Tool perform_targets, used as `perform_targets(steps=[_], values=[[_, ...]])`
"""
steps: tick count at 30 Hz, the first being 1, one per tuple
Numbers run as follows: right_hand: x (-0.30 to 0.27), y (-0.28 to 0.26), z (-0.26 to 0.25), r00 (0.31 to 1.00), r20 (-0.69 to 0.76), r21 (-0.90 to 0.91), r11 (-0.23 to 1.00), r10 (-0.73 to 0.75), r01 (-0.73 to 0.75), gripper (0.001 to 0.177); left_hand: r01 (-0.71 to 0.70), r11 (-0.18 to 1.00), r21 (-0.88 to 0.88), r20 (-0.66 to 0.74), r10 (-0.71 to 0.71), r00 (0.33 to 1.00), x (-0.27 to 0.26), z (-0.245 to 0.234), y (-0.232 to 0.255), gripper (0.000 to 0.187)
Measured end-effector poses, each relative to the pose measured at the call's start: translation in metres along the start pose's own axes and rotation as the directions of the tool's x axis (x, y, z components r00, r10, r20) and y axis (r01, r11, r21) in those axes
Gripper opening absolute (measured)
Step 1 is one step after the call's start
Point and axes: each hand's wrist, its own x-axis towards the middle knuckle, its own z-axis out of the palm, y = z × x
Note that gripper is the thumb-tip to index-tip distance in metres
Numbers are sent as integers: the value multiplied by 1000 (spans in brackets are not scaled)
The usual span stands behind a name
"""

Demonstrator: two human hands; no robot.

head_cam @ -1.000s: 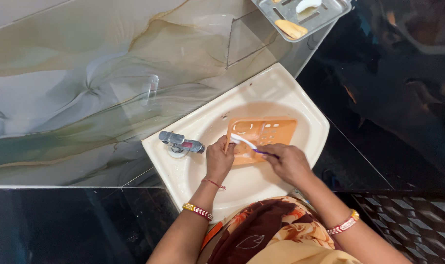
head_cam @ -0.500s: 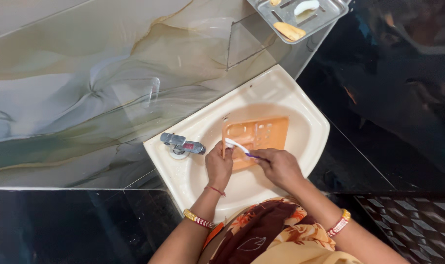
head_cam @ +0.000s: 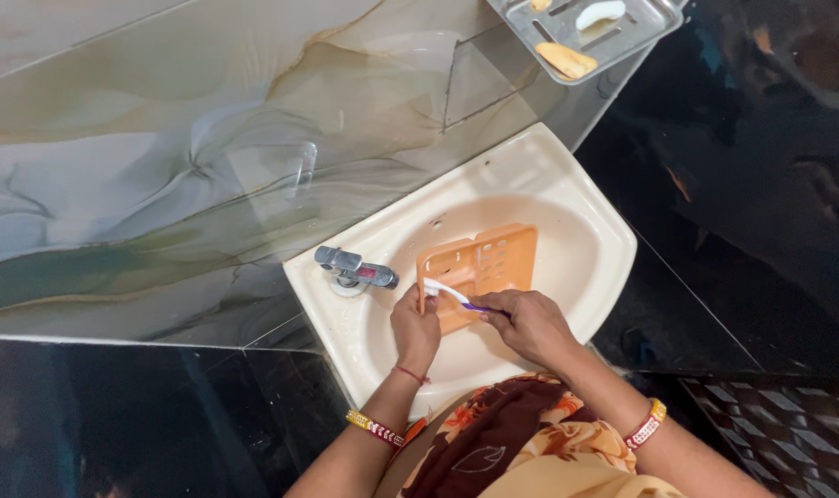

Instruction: The person scrubs an orange plastic tray with a toothbrush under running water in a bathroom sink. They repeatedly rinse and scrub the tray's compartments and edges throughout the clip.

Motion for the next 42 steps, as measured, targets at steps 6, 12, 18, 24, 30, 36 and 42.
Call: perform_targets(steps=[6,12,18,24,30,36,42], values=[[-1,22,-29,948,5,-141,939,318,-314,27,-42,999,2,-1,42,999,0,-4,-4,17],[-4,4,-17,993,30,-104,989,112,-108,27,-82,996,25,34,81,996,-3,5,2,18],[-5,9,-30,998,26,-109,993,54,-51,33,-96,995,38,-72,99,993,-25,2,8,20],[-23,23,-48,986,19,-144,977,163,-158,33,-94,995,25,-122,96,988,-41,16,11,12],[-29,1,-21,997,66,-25,998,-48,49,30,-151,986,76,-233,164,958,-38,16,8,10],[-41,38,-33,983,-83,-94,980,165,-173,33,-258,941,219,-222,305,926,-38,19,7,8],[-54,25,-8,999,-51,-78,997,3,-7,36,-204,937,283,-275,283,919,-42,19,13,10]])
